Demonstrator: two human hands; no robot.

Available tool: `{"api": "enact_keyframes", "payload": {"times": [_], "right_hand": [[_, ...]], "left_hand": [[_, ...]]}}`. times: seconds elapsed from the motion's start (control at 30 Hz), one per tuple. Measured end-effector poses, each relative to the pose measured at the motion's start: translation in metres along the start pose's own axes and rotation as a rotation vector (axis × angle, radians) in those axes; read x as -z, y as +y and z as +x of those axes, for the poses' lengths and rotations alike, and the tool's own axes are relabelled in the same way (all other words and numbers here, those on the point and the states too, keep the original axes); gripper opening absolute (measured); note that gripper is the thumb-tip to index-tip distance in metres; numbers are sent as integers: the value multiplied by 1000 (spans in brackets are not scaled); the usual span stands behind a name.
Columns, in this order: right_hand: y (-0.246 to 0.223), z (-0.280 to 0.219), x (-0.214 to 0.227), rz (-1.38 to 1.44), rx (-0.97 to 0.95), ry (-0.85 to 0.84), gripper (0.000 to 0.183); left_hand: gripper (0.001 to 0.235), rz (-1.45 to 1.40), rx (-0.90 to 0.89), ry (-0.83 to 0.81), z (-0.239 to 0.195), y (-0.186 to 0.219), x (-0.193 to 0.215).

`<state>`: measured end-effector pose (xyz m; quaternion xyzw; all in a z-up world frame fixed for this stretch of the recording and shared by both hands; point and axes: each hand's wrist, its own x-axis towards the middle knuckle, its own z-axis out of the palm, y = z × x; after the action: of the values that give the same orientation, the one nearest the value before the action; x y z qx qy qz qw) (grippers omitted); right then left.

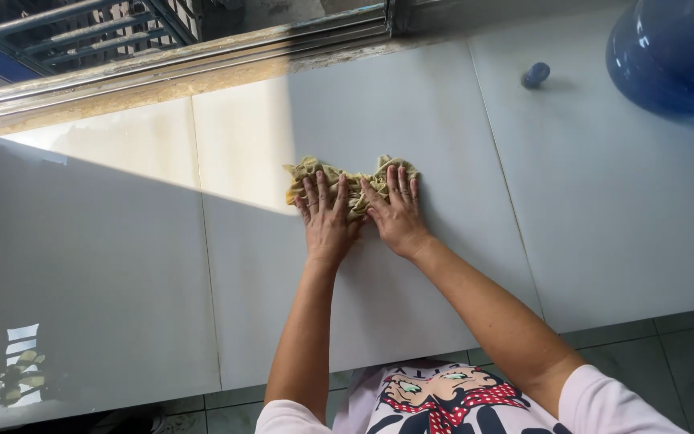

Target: Wipe down a countertop and window track using a cloth.

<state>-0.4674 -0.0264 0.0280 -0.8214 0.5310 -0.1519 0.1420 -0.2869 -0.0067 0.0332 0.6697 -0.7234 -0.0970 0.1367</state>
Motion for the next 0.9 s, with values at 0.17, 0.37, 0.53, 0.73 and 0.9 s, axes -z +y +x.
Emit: {"api": "enact_keyframes", "payload": {"times": [0.17, 0.37, 0.53, 0.73, 0.9], "right_hand": [[45, 99, -11, 56, -38, 0, 61], [105, 245, -13, 64, -95, 24, 62], [117, 267, -10, 43, -118, 18, 59], [101, 196, -23, 100, -4, 211, 55], [75, 76, 3, 68, 103, 193, 55]], "left_hand": [[91, -58, -15, -6, 111, -14, -14], [86, -61, -8, 43, 268, -36, -47], [85, -86, 26, -22, 292, -32, -43], [77, -69, -24, 76, 224, -24, -56], [75, -64, -44, 98, 96, 20, -39]]}}
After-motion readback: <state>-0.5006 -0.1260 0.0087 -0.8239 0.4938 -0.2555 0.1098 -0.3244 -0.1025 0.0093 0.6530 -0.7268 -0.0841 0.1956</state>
